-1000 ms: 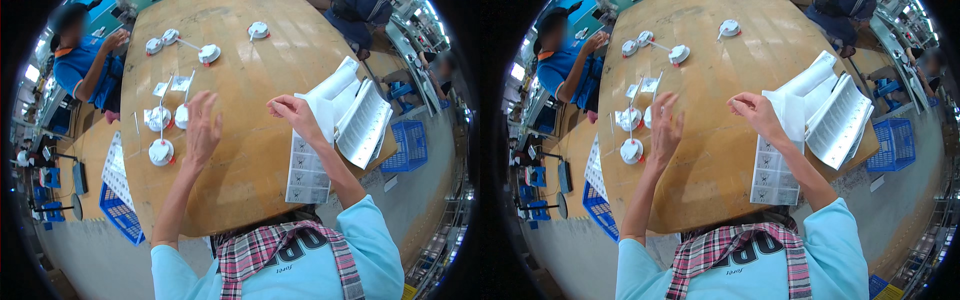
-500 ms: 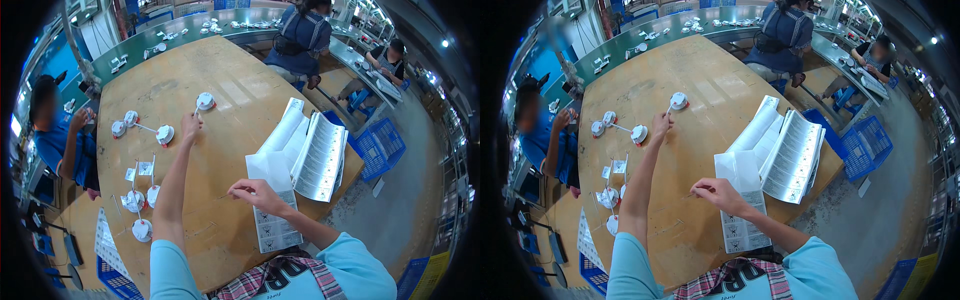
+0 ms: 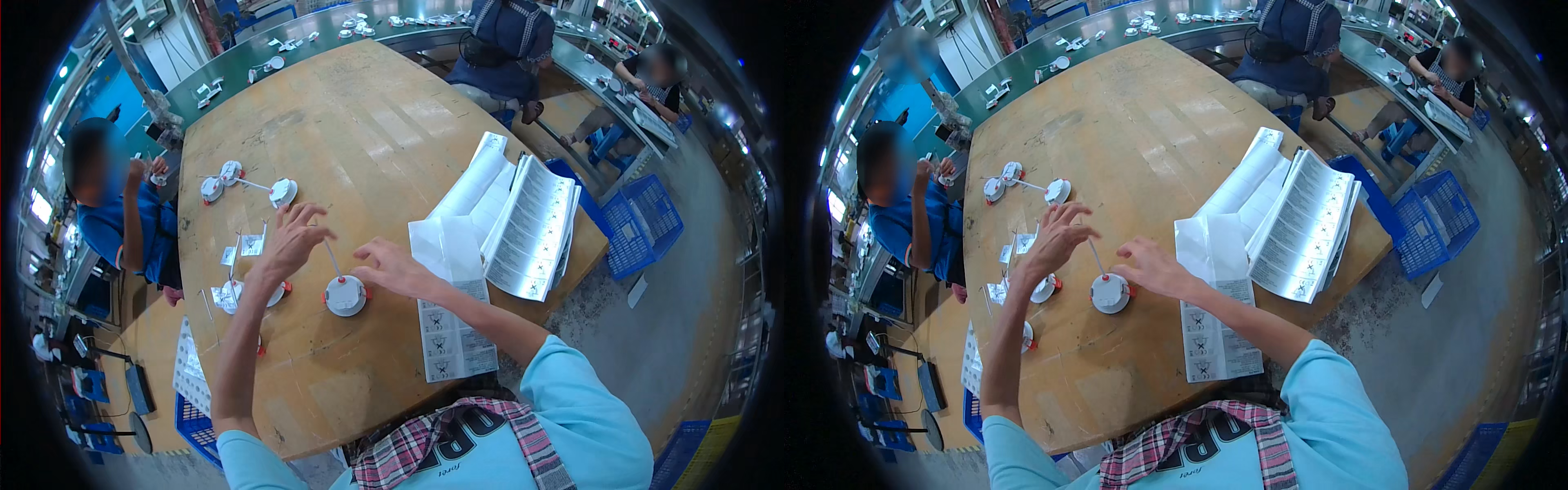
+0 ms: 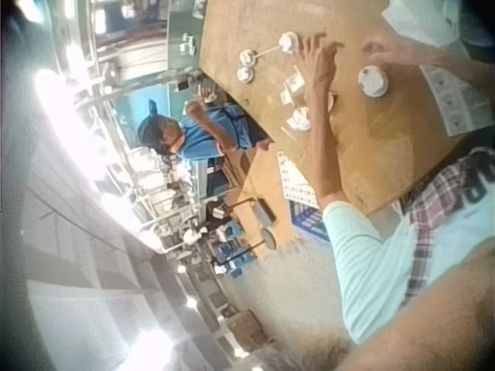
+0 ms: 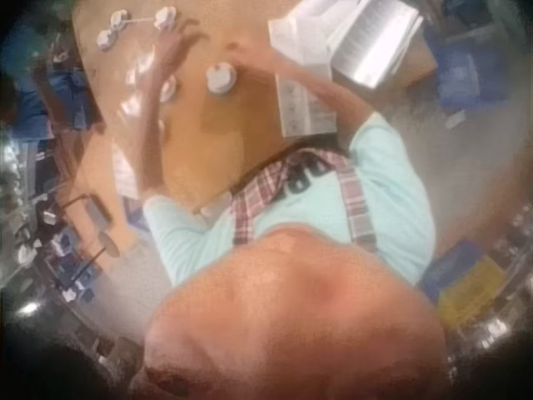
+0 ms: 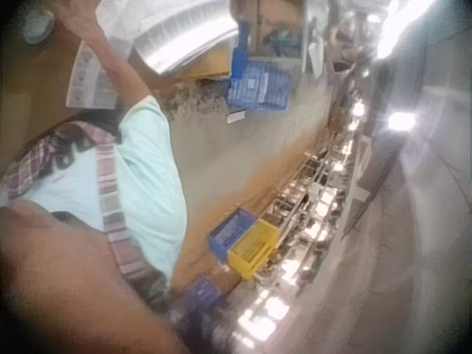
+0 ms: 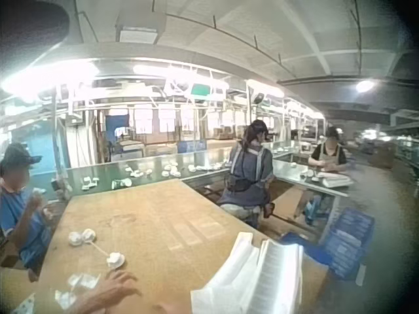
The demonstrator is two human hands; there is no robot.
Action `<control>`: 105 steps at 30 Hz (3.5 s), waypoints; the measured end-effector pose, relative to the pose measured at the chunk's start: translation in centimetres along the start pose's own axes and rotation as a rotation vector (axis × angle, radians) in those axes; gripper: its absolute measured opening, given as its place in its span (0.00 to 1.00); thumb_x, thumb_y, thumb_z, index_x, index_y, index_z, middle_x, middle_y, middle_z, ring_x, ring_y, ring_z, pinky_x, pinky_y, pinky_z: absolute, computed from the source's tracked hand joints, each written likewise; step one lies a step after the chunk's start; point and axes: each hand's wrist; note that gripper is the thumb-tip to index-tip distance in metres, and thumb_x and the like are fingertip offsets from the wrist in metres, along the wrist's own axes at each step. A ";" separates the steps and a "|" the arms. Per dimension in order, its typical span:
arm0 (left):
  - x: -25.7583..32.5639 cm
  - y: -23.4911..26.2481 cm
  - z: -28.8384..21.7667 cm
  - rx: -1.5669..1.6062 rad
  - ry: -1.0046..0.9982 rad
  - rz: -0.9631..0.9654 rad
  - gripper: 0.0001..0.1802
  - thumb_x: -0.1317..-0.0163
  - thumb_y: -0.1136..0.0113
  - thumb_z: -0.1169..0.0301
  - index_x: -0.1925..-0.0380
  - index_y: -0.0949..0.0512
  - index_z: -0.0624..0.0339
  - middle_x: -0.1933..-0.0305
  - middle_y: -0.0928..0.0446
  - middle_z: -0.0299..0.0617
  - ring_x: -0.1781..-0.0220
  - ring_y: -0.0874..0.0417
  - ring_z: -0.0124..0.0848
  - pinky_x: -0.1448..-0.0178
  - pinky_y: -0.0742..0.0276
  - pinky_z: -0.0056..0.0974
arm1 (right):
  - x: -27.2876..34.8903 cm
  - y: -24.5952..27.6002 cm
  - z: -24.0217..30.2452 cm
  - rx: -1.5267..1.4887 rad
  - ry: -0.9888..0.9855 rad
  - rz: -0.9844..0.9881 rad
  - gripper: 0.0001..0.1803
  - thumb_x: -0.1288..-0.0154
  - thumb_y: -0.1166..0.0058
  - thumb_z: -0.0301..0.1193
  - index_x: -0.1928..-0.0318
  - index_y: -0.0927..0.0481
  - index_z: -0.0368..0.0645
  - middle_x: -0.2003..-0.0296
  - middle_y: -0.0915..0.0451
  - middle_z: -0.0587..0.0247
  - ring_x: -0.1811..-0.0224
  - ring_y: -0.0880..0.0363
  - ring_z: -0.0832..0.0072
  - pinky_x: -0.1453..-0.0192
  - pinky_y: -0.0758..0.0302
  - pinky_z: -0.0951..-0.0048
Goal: Applying technical specification stickers to circular LED lighting fixtures.
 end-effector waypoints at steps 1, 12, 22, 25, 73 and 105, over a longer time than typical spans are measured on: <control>1.0 -0.4 -0.9 -0.030 -0.027 -0.197 0.14 0.41 0.45 0.75 0.54 0.22 0.51 0.43 0.32 0.44 0.40 0.32 0.43 0.40 0.33 0.40 | 0.1 -1.1 0.0 0.034 -0.020 0.089 0.19 0.38 0.46 0.40 0.58 0.20 0.36 0.65 0.20 0.55 0.59 0.20 0.60 0.51 0.25 0.64; 10.7 -8.2 -13.3 0.361 0.532 -0.349 0.42 0.50 0.32 0.68 0.38 0.43 0.65 0.38 0.41 0.56 0.36 0.38 0.53 0.34 0.41 0.50 | -0.4 -2.4 1.8 -0.433 -0.273 0.339 0.19 0.32 0.51 0.42 0.63 0.22 0.36 0.75 0.23 0.67 0.76 0.28 0.83 0.71 0.29 0.78; 13.1 -7.8 -14.8 0.419 0.559 -0.347 0.42 0.51 0.32 0.67 0.39 0.42 0.64 0.40 0.40 0.53 0.38 0.38 0.51 0.35 0.43 0.50 | -0.8 -2.3 3.0 -1.003 -0.299 0.206 0.15 0.30 0.51 0.39 0.60 0.20 0.38 0.71 0.22 0.70 0.77 0.32 0.89 0.75 0.36 0.87; 13.9 -7.5 -15.0 0.419 0.558 -0.348 0.41 0.51 0.32 0.66 0.39 0.42 0.63 0.40 0.39 0.53 0.38 0.37 0.51 0.35 0.42 0.50 | -0.6 -3.0 2.8 -1.206 -0.337 0.218 0.14 0.32 0.48 0.37 0.60 0.19 0.39 0.71 0.21 0.69 0.77 0.31 0.88 0.75 0.36 0.87; 8.5 -7.3 -18.7 1.261 0.874 -0.439 0.32 0.37 0.43 0.70 0.37 0.44 0.69 0.40 0.34 0.53 0.45 0.25 0.37 0.45 0.26 0.36 | 10.2 1.8 1.0 0.283 0.202 0.063 0.18 0.46 0.41 0.25 0.54 0.26 0.40 0.49 0.32 0.53 0.40 0.37 0.55 0.36 0.38 0.59; 8.4 -8.2 -16.9 1.196 0.537 -0.478 0.16 0.41 0.45 0.79 0.52 0.26 0.65 0.47 0.30 0.49 0.46 0.25 0.39 0.45 0.28 0.36 | 9.5 0.7 3.0 0.442 0.117 0.033 0.19 0.50 0.43 0.21 0.54 0.27 0.40 0.50 0.32 0.52 0.41 0.35 0.53 0.37 0.37 0.58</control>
Point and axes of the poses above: each hand's wrist, its own x-axis away from the middle knuckle, its own y-axis out of the back of the hand, z = x × y
